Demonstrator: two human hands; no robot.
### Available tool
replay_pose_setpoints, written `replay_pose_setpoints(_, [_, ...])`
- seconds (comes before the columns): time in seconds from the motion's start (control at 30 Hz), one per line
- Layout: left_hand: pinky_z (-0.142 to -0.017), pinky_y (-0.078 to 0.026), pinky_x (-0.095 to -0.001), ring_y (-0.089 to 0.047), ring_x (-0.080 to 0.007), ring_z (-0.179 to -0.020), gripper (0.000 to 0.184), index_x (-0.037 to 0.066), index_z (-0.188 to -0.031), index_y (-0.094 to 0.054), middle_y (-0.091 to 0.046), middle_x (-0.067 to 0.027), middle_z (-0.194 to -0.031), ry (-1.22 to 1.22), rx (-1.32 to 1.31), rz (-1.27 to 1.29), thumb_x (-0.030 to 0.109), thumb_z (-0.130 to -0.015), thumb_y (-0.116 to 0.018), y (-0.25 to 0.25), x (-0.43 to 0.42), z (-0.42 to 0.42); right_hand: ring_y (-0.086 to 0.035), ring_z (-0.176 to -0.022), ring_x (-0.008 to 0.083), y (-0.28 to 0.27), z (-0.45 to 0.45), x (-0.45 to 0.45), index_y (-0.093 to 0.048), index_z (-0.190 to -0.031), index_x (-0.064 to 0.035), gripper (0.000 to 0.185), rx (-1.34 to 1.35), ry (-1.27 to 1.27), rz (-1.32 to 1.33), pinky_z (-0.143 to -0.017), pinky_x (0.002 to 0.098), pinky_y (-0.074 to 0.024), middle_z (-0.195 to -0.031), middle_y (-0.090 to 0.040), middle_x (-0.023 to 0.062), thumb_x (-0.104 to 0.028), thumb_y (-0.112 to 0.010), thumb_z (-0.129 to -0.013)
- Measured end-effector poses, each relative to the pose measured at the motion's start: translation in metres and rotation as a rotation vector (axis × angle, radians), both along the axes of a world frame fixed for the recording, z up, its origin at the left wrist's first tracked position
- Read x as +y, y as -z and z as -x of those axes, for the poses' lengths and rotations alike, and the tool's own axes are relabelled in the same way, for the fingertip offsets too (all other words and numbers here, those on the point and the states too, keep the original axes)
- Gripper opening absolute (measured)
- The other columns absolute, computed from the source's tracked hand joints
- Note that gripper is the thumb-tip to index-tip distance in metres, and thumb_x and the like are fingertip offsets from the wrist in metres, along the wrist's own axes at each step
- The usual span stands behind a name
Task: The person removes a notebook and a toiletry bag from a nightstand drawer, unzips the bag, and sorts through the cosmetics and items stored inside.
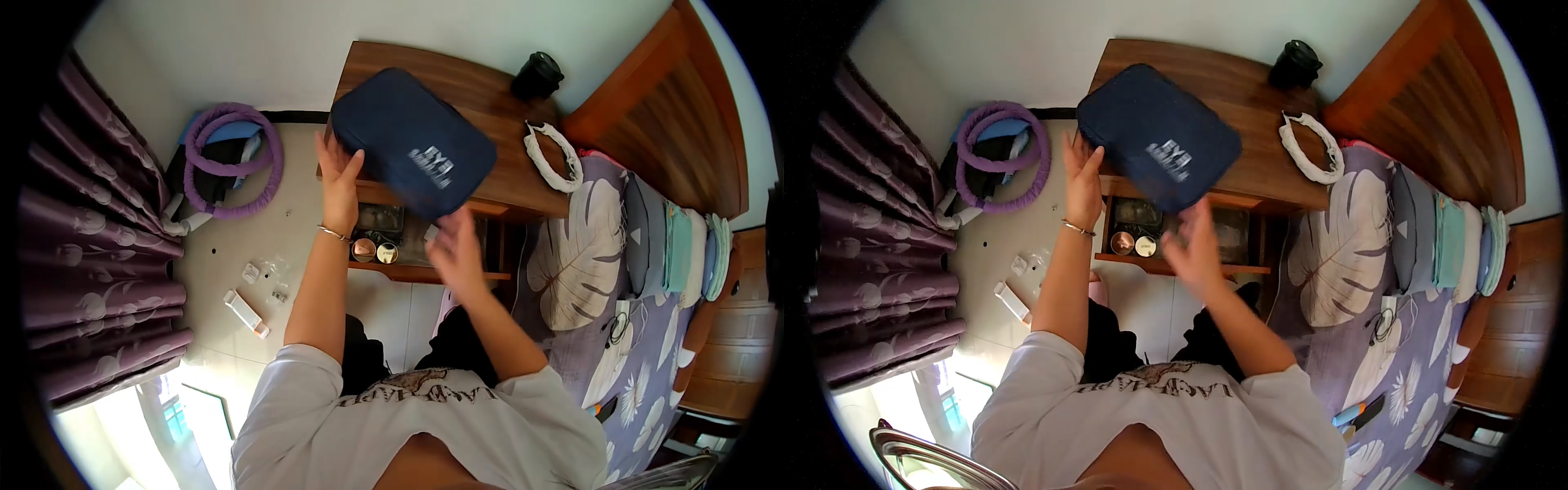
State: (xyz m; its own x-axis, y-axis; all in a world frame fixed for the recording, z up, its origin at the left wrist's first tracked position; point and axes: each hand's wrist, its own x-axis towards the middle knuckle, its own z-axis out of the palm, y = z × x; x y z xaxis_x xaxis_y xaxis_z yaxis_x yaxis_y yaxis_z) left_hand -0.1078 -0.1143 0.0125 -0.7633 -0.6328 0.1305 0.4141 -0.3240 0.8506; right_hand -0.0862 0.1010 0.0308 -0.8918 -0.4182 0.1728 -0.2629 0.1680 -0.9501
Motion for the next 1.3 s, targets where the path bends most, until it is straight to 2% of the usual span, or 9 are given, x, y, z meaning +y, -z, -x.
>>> replay_pose_setpoints(0.1, [-0.109,-0.027,-0.0338,-0.03,-0.0277,-0.135,0.078,-0.006,-0.144,-0.015,-0.03,-0.0228,-0.145,-0.265,-0.418,0.492,0.016,-0.087,-0.064,0.009,0.0,0.005,-0.061,-0.095,0.0177,-0.042,-0.011,0.001,-0.049,-0.13,-0.0031,0.051,-0.198,-0.356,-0.09,-0.074,0.0264,-0.0506,-0.109,-0.061,0.0112,-0.001,-0.063,-0.08])
replay_pose_setpoints(0.17, [-0.106,-0.032,-0.0339,-0.036,-0.0279,-0.131,0.08,-0.008,-0.142,-0.017,-0.035,-0.0243,-0.141,-0.145,-0.403,0.241,0.017,-0.084,-0.067,-0.015,-0.004,-0.012,-0.058,-0.066,0.0073,-0.047,0.027,0.005,-0.067,-0.094,-0.0021,0.012,0.225,-0.051,-0.222,-0.063,0.0226,-0.047,-0.076,-0.064,0.0008,-0.004,-0.058,-0.088])
replay_pose_setpoints(0.2, [-0.103,-0.036,-0.0339,-0.042,-0.028,-0.126,0.083,-0.009,-0.141,-0.019,-0.039,-0.0259,-0.137,-0.019,-0.368,-0.007,0.017,-0.082,-0.071,-0.026,-0.006,-0.021,-0.055,-0.067,0.006,-0.046,0.046,0.005,-0.065,-0.096,-0.0021,0.012,0.204,0.077,-0.178,-0.062,0.0211,-0.0443,-0.081,-0.064,0.0018,-0.006,-0.054,-0.091])
replay_pose_setpoints(0.43, [-0.095,-0.045,-0.0323,-0.053,-0.0244,-0.114,0.084,-0.009,-0.138,-0.031,-0.051,-0.0217,-0.126,0.121,-0.443,0.221,0.019,-0.074,-0.079,-0.03,-0.005,-0.039,-0.061,-0.097,0.037,-0.01,0.078,-0.015,-0.057,-0.114,0.0029,0.032,0.241,0.074,-0.294,-0.085,0.0375,-0.0472,-0.107,-0.062,0.025,-0.019,-0.043,-0.095])
replay_pose_setpoints(0.67, [-0.095,-0.043,-0.0299,-0.054,-0.0211,-0.112,0.074,0.001,-0.14,-0.036,-0.055,-0.0149,-0.124,0.299,-0.367,0.042,0.013,-0.077,-0.074,-0.029,-0.012,-0.043,-0.063,-0.073,0.0357,-0.08,0.094,-0.024,-0.063,-0.089,-0.0001,0.018,0.362,0.061,-0.929,-0.067,0.044,-0.0493,-0.079,-0.064,0.0203,-0.016,-0.054,-0.086])
replay_pose_setpoints(0.77, [-0.101,-0.038,-0.0302,-0.047,-0.0227,-0.121,0.07,0.004,-0.14,-0.039,-0.049,-0.0165,-0.132,0.263,-0.344,0.085,0.012,-0.079,-0.072,-0.007,0.0,-0.038,-0.058,-0.096,0.0327,-0.083,0.153,-0.063,-0.06,-0.093,-0.0018,0.015,0.778,-0.037,-0.528,-0.08,0.0402,-0.0457,-0.098,-0.062,0.0144,-0.012,-0.06,-0.083])
replay_pose_setpoints(0.93, [-0.106,-0.032,-0.0313,-0.039,-0.0254,-0.129,0.066,0.007,-0.138,-0.042,-0.039,-0.0168,-0.14,0.196,-0.297,-0.048,0.012,-0.079,-0.071,0.001,0.01,-0.036,-0.056,-0.107,0.0344,-0.065,0.222,-0.169,-0.062,-0.112,-0.0016,0.038,0.691,-0.221,-0.705,-0.091,0.0394,-0.0442,-0.11,-0.062,0.018,-0.029,-0.059,-0.085])
replay_pose_setpoints(1.0, [-0.106,-0.032,-0.0324,-0.036,-0.0269,-0.13,0.066,0.009,-0.138,-0.043,-0.036,-0.0186,-0.142,0.166,-0.305,-0.047,0.013,-0.078,-0.071,0.0,0.011,-0.037,-0.06,-0.103,0.0354,-0.065,0.232,-0.2,-0.066,-0.106,-0.0005,0.047,0.298,-0.372,-1.056,-0.089,0.0405,-0.0464,-0.106,-0.065,0.0201,-0.039,-0.063,-0.078])
replay_pose_setpoints(1.3, [-0.105,-0.035,-0.037,-0.037,-0.0333,-0.13,0.068,0.015,-0.138,-0.045,-0.031,-0.0222,-0.143,0.109,-0.375,0.085,0.016,-0.076,-0.073,-0.007,0.012,-0.04,-0.064,-0.076,0.035,-0.058,0.264,-0.248,-0.072,-0.08,0.0006,0.04,0.468,-0.478,-1.433,-0.068,0.0407,-0.0502,-0.084,-0.067,0.0223,-0.037,-0.073,-0.067])
